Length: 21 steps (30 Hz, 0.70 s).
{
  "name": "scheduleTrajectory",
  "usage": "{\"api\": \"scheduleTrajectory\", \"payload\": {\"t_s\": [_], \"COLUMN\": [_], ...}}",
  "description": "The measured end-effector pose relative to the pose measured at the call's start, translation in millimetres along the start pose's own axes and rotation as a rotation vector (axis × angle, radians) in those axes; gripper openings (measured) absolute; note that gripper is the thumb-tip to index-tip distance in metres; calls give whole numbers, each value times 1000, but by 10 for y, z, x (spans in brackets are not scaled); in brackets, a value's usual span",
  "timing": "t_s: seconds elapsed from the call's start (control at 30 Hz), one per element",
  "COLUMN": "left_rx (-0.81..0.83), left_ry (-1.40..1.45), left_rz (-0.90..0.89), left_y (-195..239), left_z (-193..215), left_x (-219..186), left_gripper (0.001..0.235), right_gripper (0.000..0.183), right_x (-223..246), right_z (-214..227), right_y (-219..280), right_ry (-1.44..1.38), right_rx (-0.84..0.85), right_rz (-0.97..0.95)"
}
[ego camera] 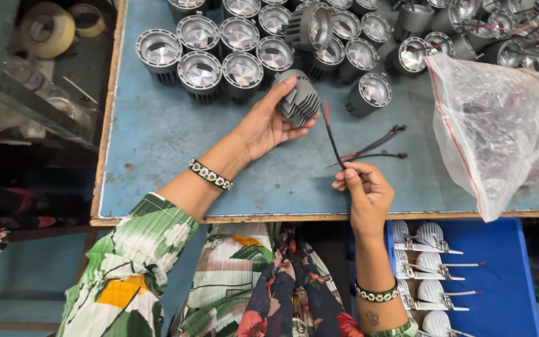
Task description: The person repeatedly picks up a cylindrical LED light housing and a short wire, inserts the wire into the housing, and places the assembled unit on the table. The process is repeated for multiple units.
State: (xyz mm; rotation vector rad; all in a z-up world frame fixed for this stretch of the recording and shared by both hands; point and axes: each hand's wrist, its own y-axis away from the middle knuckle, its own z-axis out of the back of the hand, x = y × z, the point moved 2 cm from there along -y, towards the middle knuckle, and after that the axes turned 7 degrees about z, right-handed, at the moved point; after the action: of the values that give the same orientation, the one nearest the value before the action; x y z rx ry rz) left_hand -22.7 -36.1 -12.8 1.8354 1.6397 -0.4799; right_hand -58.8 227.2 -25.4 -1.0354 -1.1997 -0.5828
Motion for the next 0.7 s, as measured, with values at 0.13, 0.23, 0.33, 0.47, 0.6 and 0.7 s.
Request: {"api": "scheduleTrajectory", "payload": {"t_s": [0.13,0.23,0.33,0.47,0.6,0.7], "left_rx": [53,53,45,30,37,26], "left_ry": [42,47,34,3,-27,-33], "left_rz": [-21,-42,-84,-163,-203,-210], "left_y": [6,25,69,103,116,114], "left_z": [-35,-58,-79,-102,-91,-82], "left_x": [-27,-25,-68,-120,-131,-131], "left_gripper": [58,57,56,55,53,53], "right_gripper": [15,14,15,16,16,16], "right_x": [10,6,-5,-10,-14,-10], "right_z": [-58,-30,-29,-39,-38,-46], "right_y": [28,72,83,77,84,85], "right_ry": [93,139,143,143,150,144], "right_rx": [7,38,62,80,81,81], "right_rz": [19,11,-3,3,0,-8]}}
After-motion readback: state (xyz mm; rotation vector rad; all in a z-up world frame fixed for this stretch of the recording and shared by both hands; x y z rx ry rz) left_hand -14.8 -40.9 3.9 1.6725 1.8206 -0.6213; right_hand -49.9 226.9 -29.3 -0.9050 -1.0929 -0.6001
